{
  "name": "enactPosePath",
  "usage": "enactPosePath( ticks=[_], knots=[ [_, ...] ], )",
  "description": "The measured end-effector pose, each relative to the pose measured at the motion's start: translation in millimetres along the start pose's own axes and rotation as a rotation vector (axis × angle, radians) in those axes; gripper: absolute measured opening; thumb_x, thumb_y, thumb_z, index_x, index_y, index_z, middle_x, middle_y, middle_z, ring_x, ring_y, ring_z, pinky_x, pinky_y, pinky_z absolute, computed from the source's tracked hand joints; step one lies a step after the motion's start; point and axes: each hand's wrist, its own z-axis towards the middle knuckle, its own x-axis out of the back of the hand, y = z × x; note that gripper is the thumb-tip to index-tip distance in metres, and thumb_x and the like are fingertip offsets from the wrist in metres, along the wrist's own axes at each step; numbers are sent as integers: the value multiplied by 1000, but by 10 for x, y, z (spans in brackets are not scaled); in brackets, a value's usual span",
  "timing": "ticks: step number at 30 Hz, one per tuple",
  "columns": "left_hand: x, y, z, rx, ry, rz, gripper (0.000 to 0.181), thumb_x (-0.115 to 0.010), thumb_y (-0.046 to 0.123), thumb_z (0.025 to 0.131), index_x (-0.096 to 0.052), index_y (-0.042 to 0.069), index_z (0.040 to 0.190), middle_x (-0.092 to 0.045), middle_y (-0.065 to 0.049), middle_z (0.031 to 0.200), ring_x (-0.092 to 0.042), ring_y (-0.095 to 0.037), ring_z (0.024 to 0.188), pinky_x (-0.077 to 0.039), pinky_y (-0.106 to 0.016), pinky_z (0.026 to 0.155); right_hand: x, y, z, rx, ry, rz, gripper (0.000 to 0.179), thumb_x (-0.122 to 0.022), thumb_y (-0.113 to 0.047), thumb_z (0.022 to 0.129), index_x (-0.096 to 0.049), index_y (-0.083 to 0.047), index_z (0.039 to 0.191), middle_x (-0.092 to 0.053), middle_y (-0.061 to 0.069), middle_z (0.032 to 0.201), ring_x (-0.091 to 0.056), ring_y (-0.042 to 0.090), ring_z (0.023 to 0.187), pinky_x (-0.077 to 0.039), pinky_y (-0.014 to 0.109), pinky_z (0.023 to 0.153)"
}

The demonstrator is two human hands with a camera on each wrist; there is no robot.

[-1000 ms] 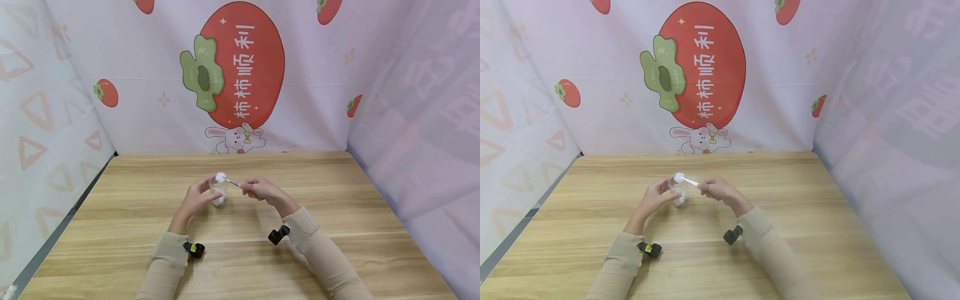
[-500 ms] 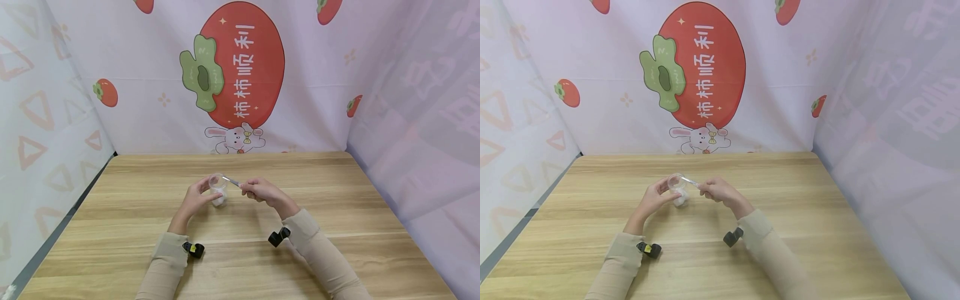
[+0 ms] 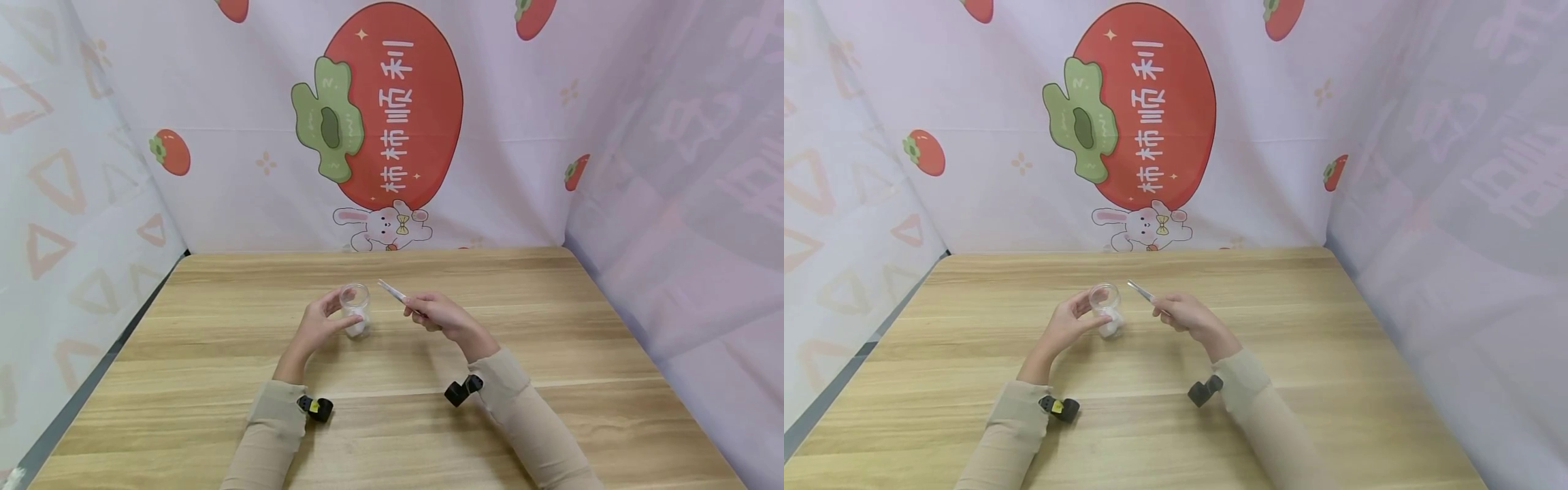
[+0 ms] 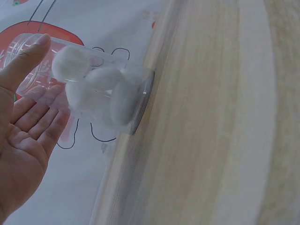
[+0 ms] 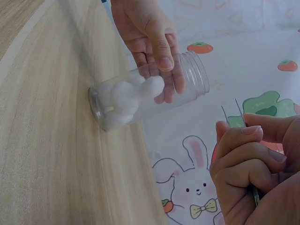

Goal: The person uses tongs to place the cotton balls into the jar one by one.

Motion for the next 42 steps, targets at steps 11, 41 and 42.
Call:
enactPosePath(
  ticks=[11, 41, 42],
  knots=[
    [1, -9, 7, 3, -7, -12, 68, -79, 21, 79, -49, 6, 139, -58, -16, 138, -53, -34, 131, -43, -46, 115, 103, 95, -52, 2, 14, 101, 28, -42, -24, 103, -56, -8, 84, -42, -10, 57, -27, 0, 43, -22, 12, 40],
    [9, 20, -4, 14, -7, 2, 68, -79, 21, 80, -49, 6, 139, -57, -15, 139, -53, -33, 132, -42, -44, 116, 284, 485, 19, -94, 41, 398, 34, -34, -26, 106, -59, -9, 89, -50, -10, 59, -31, 0, 46, -21, 13, 42],
    [9, 20, -5, 13, -7, 3, 68, -79, 21, 80, -49, 6, 139, -58, -15, 139, -53, -33, 132, -42, -45, 116, 286, 493, 19, -99, 41, 406, 35, -34, -26, 106, -60, -10, 89, -50, -9, 60, -31, 0, 46, -21, 13, 43]
  ],
)
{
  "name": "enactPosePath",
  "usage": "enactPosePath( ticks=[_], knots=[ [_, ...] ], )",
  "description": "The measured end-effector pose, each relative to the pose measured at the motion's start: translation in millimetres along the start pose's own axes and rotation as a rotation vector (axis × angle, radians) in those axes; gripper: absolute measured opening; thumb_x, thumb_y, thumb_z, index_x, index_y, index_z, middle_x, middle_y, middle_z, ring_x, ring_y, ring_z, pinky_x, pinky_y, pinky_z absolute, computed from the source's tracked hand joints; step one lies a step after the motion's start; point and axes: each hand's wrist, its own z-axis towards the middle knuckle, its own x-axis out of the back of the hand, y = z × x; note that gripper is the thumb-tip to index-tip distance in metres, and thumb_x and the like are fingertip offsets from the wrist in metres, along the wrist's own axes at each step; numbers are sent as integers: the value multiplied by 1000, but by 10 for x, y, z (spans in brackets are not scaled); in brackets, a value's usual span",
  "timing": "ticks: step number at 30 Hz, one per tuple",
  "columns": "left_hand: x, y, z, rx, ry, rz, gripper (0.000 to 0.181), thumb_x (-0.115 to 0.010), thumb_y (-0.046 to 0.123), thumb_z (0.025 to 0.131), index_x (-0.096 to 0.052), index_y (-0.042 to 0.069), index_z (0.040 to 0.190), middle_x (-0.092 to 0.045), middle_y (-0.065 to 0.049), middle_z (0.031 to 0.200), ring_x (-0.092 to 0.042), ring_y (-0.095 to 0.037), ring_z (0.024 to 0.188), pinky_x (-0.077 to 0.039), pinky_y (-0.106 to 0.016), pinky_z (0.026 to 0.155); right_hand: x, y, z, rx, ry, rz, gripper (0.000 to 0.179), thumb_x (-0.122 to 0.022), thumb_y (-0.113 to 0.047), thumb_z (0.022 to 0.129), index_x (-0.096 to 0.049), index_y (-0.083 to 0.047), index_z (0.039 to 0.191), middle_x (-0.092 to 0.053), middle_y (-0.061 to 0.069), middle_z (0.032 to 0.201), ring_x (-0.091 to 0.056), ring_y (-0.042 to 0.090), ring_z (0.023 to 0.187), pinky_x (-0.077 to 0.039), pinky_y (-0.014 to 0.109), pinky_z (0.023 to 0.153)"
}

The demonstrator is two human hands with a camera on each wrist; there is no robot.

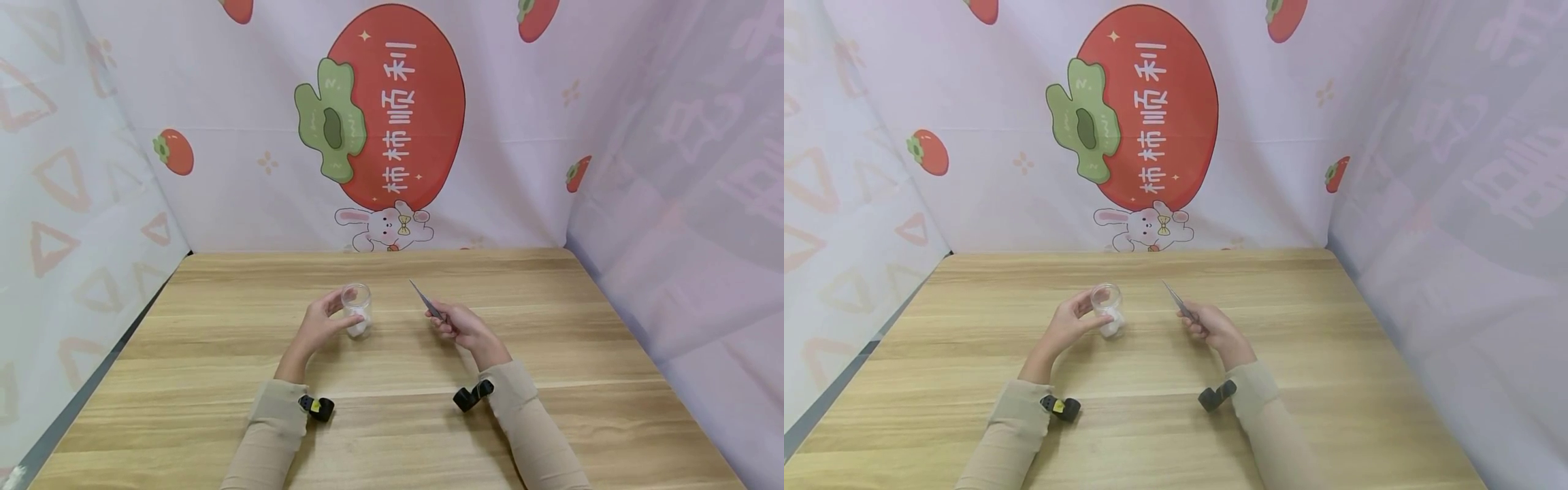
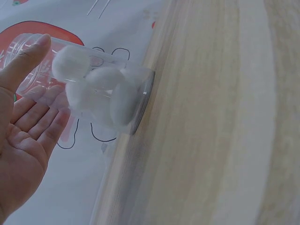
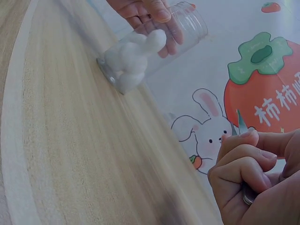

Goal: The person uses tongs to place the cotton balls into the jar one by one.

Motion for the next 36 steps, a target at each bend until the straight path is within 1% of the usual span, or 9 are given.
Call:
enactPosePath(
  ticks=[5, 10, 12, 17, 21, 24, 31, 34, 36],
  knots=[
    [-10, -4, 4, -2, 3, 5, 68, -79, 20, 80, -49, 7, 139, -58, -15, 139, -53, -33, 132, -42, -44, 116, 36, 35, 12, -42, -15, 88, 37, -33, -27, 106, -59, -10, 88, -48, -8, 63, -31, 0, 48, -23, 12, 42],
    [-16, -9, 8, -7, 6, 10, 67, -79, 20, 80, -49, 7, 139, -58, -15, 138, -54, -32, 131, -43, -44, 115, 96, 65, 22, -60, -78, 158, 36, -28, -27, 107, -53, -10, 89, -46, -8, 65, -30, -1, 50, -26, 10, 41],
    [-15, -11, 6, -11, 7, 13, 67, -79, 20, 80, -49, 7, 139, -58, -15, 138, -54, -33, 131, -43, -44, 115, 120, 76, 24, -58, -103, 176, 33, -27, -26, 107, -50, -11, 90, -45, -8, 66, -29, 0, 52, -24, 11, 42],
    [-13, -14, -1, -10, 3, 10, 68, -78, 21, 80, -49, 7, 139, -58, -14, 139, -53, -33, 132, -43, -44, 115, 138, 82, 15, -74, -94, 222, 23, -28, -21, 107, -45, -12, 93, -49, -7, 68, -33, 0, 56, -24, 11, 48],
    [-16, -19, 2, -12, 4, 9, 68, -79, 20, 80, -49, 7, 139, -58, -15, 138, -54, -33, 131, -43, -44, 115, 137, 74, 0, -67, -87, 196, 22, -29, -18, 106, -47, -8, 99, -56, -6, 74, -44, 1, 60, -35, 9, 52],
    [-16, -18, 2, -21, 7, 13, 69, -79, 19, 80, -48, 5, 139, -58, -17, 138, -54, -35, 130, -44, -45, 114, 147, 69, -5, -43, -70, 155, 23, -30, -16, 106, -49, -4, 103, -59, -6, 77, -49, 1, 63, -41, 9, 56],
    [-15, 20, -17, -26, 5, 5, 68, -78, 18, 80, -48, 4, 139, -58, -18, 138, -54, -36, 130, -44, -46, 113, 200, 103, 25, -3, 29, 63, 24, -37, -11, 104, -47, 6, 116, -60, -6, 74, -54, 1, 62, -47, 10, 58],
    [-13, 24, -16, -17, 6, 11, 67, -78, 18, 80, -48, 4, 139, -58, -17, 138, -54, -35, 130, -44, -46, 114, 207, 118, 26, 14, 71, 31, 26, -42, -8, 102, -49, 11, 117, -63, -5, 73, -59, 1, 64, -51, 11, 61],
    [-12, -14, -1, -16, 11, 11, 67, -79, 20, 80, -49, 6, 139, -58, -16, 138, -54, -34, 130, -44, -45, 114, 202, 117, 25, 9, 105, 13, 26, -45, -7, 100, -50, 13, 117, -66, -5, 72, -61, 2, 65, -53, 13, 62]
  ],
)
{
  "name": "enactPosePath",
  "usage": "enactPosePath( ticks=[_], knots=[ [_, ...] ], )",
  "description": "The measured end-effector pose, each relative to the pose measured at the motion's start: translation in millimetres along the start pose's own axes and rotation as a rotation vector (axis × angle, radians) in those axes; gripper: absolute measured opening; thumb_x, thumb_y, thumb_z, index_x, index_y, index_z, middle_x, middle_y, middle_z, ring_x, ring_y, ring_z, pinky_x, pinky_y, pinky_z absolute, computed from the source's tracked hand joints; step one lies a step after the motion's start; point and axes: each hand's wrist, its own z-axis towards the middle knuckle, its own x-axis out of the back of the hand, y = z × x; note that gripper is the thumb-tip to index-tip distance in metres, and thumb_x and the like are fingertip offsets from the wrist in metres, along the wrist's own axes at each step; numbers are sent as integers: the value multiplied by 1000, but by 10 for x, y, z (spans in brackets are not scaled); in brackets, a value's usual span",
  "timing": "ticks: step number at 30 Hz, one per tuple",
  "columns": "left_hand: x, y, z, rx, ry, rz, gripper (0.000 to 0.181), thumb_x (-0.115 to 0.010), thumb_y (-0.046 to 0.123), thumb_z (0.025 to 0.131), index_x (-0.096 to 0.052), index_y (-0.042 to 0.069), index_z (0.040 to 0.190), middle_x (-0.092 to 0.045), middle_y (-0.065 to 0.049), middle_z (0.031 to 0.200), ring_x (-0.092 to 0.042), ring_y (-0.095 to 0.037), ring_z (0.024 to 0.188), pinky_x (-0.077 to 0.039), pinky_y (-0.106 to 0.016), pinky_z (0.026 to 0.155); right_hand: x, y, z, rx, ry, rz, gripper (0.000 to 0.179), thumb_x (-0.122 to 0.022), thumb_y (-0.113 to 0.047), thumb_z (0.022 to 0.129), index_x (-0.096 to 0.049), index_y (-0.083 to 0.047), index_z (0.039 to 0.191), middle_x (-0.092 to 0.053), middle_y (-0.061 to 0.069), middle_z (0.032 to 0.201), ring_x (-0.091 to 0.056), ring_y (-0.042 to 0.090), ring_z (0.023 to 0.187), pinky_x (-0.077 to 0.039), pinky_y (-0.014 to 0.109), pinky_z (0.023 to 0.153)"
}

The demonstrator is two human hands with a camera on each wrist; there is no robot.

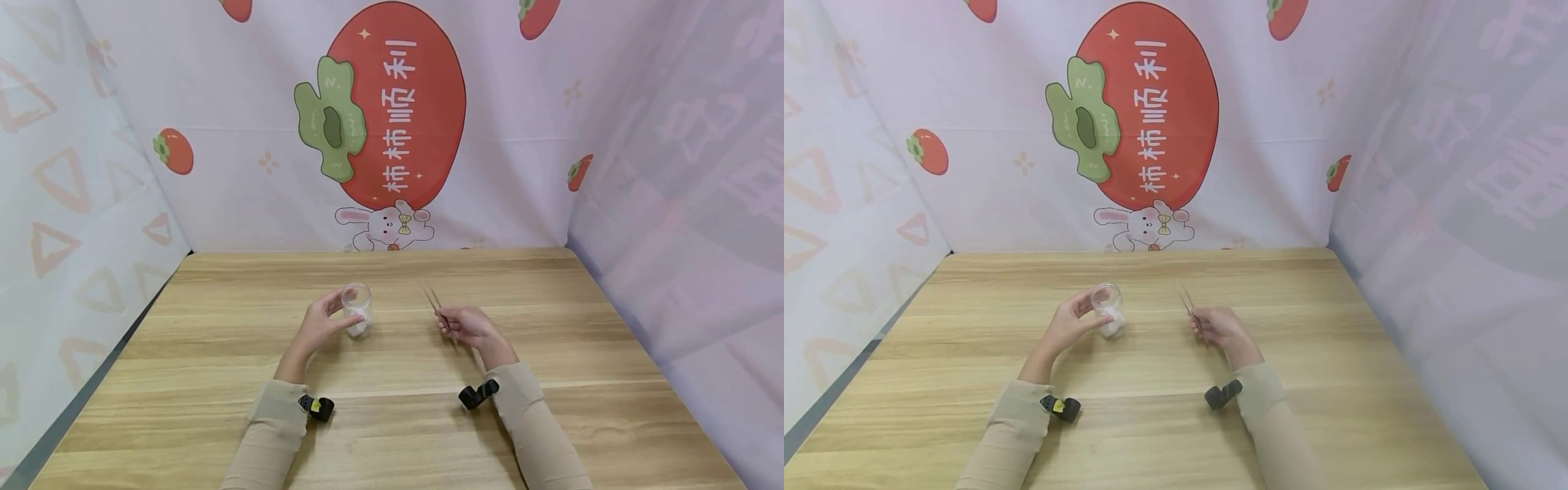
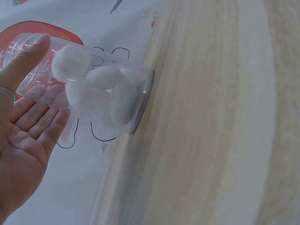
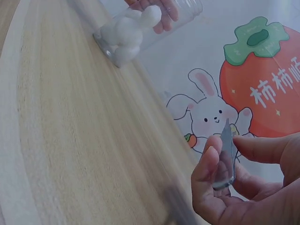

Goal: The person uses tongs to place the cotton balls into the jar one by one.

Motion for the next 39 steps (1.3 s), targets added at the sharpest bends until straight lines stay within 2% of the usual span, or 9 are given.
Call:
enactPosePath(
  ticks=[7, 16, 19, 22, 26, 31, 39],
  knots=[
    [20, 4, 4, -4, -4, -2, 67, -78, 20, 80, -49, 6, 139, -58, -15, 138, -54, -33, 130, -44, -45, 114, -20, -6, -8, -43, 81, -34, 20, -56, -9, 96, -60, 6, 108, -70, -5, 68, -68, 5, 64, -57, 17, 61],
    [49, 10, 19, -2, 5, 3, 68, -79, 21, 80, -49, 6, 139, -58, -15, 138, -54, -32, 131, -43, -44, 115, -26, -7, 39, -51, 112, -67, 38, -59, -9, 94, -54, 12, 125, -72, -5, 69, -66, 3, 59, -56, 14, 58],
    [53, 7, 19, -1, 8, 9, 69, -79, 21, 80, -49, 6, 139, -58, -15, 138, -54, -32, 131, -44, -43, 114, -20, 2, 67, -58, 128, -65, 29, -62, -7, 92, -61, 8, 117, -72, -4, 68, -67, 4, 59, -57, 14, 58],
    [54, 0, 18, -2, 11, 8, 69, -79, 20, 79, -48, 5, 140, -58, -16, 138, -54, -33, 131, -44, -44, 114, -21, 16, 91, -67, 152, -55, 16, -66, -5, 89, -69, 3, 102, -72, -3, 66, -67, 6, 58, -59, 16, 58],
    [40, -5, 15, 3, 3, -9, 70, -79, 20, 80, -47, 5, 140, -57, -16, 139, -53, -33, 131, -43, -44, 114, -24, 45, 103, -90, 176, -57, 5, -68, -1, 86, -71, 0, 89, -71, 0, 63, -66, 7, 54, -59, 17, 57],
    [13, -18, 12, 7, -19, -10, 70, -79, 22, 80, -47, 6, 141, -57, -15, 139, -53, -33, 132, -43, -44, 115, -26, 93, 118, -114, 183, -67, 5, -67, 1, 85, -72, 0, 85, -71, 2, 61, -66, 7, 51, -59, 17, 56],
    [6, -8, 10, -4, -10, -1, 69, -79, 19, 80, -47, 5, 140, -58, -16, 138, -54, -33, 131, -44, -44, 114, -32, 138, 195, -119, 193, -88, 4, -69, -1, 85, -73, 1, 83, -70, 1, 59, -65, 6, 50, -58, 16, 54]
  ],
)
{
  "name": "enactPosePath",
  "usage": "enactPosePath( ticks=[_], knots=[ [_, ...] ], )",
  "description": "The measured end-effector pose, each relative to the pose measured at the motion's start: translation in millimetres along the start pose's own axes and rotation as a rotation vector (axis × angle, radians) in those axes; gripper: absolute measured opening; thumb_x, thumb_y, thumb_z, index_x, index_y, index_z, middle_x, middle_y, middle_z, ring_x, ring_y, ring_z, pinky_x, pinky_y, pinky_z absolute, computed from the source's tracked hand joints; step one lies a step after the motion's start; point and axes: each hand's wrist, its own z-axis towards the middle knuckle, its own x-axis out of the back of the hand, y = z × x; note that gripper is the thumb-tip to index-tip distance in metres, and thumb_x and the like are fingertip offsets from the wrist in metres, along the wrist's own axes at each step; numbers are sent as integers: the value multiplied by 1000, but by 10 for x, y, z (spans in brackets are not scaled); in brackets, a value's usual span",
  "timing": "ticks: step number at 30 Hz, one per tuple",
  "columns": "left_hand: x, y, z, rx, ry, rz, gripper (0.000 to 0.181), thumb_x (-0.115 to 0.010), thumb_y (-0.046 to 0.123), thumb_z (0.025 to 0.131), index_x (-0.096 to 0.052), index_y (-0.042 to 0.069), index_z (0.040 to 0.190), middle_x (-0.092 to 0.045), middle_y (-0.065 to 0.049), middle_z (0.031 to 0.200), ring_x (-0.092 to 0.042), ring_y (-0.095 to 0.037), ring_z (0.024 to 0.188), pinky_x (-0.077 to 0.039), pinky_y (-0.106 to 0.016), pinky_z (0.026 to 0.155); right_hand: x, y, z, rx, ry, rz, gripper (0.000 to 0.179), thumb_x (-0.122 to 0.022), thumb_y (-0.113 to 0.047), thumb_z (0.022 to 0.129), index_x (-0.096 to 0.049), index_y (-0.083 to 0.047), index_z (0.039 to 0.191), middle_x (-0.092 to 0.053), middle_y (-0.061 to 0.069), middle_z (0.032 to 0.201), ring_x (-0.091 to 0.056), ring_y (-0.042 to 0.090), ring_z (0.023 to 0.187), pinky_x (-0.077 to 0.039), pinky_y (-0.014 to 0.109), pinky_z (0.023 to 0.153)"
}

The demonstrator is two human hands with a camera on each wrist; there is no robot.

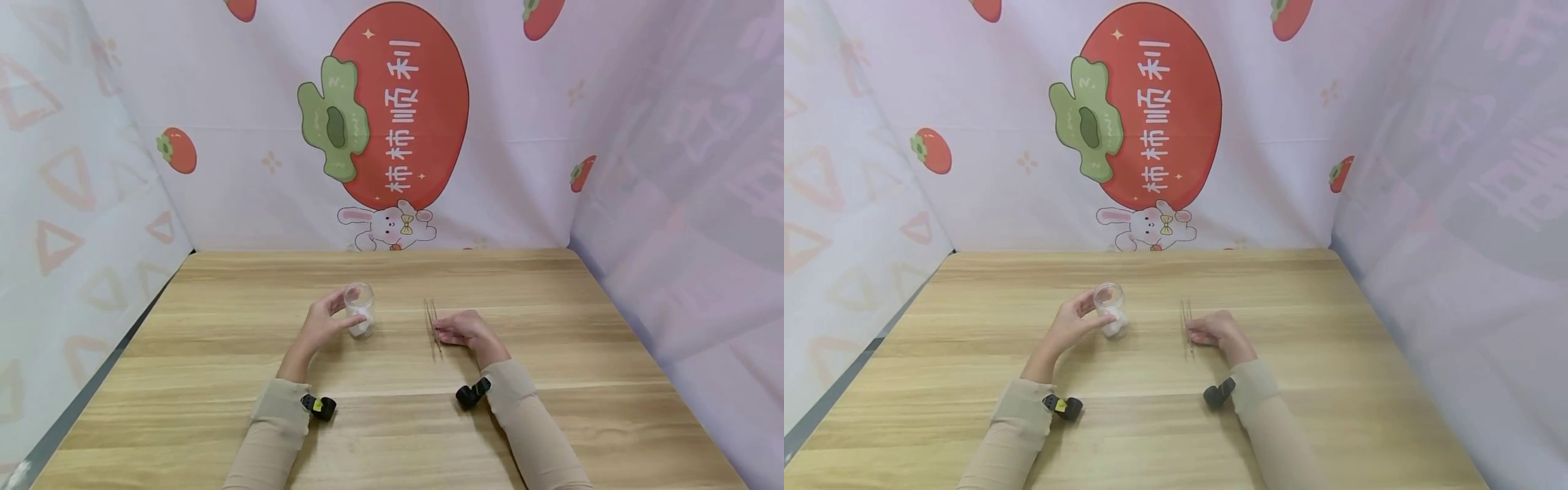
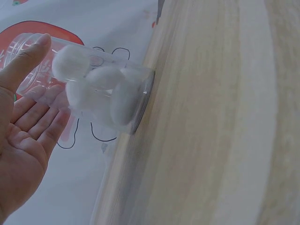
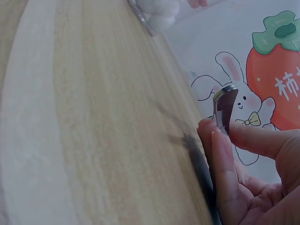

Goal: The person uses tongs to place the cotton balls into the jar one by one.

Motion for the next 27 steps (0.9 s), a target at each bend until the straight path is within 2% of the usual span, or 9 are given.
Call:
enactPosePath(
  ticks=[5, 15, 19, 27],
  knots=[
    [0, -12, 4, 8, 0, -2, 68, -79, 19, 80, -48, 6, 140, -58, -16, 138, -54, -33, 131, -44, -44, 114, -22, -7, -20, 10, 10, -27, 5, -69, 0, 85, -73, 2, 86, -70, 0, 58, -64, 5, 49, -58, 15, 52],
    [1, -25, 8, -4, 4, 0, 68, -78, 18, 80, -48, 5, 140, -58, -17, 138, -54, -34, 131, -44, -45, 114, -37, -23, -49, -6, 16, -82, 16, -70, -3, 85, -66, -5, 70, -65, -1, 50, -61, 4, 43, -56, 15, 47],
    [0, 19, -13, 1, -4, -8, 69, -78, 17, 80, -47, 3, 140, -57, -19, 138, -53, -36, 131, -43, -46, 115, -38, -34, -64, -15, 21, -123, 17, -70, -6, 86, -67, -3, 70, -63, 0, 48, -60, 4, 41, -55, 16, 45],
    [-2, -23, 17, 5, 0, -4, 69, -79, 19, 80, -48, 5, 140, -58, -17, 138, -54, -34, 131, -44, -44, 114, -34, -69, -67, -21, 22, -186, 16, -74, -10, 84, -69, 0, 73, -63, -1, 48, -62, 5, 43, -55, 16, 46]
  ],
)
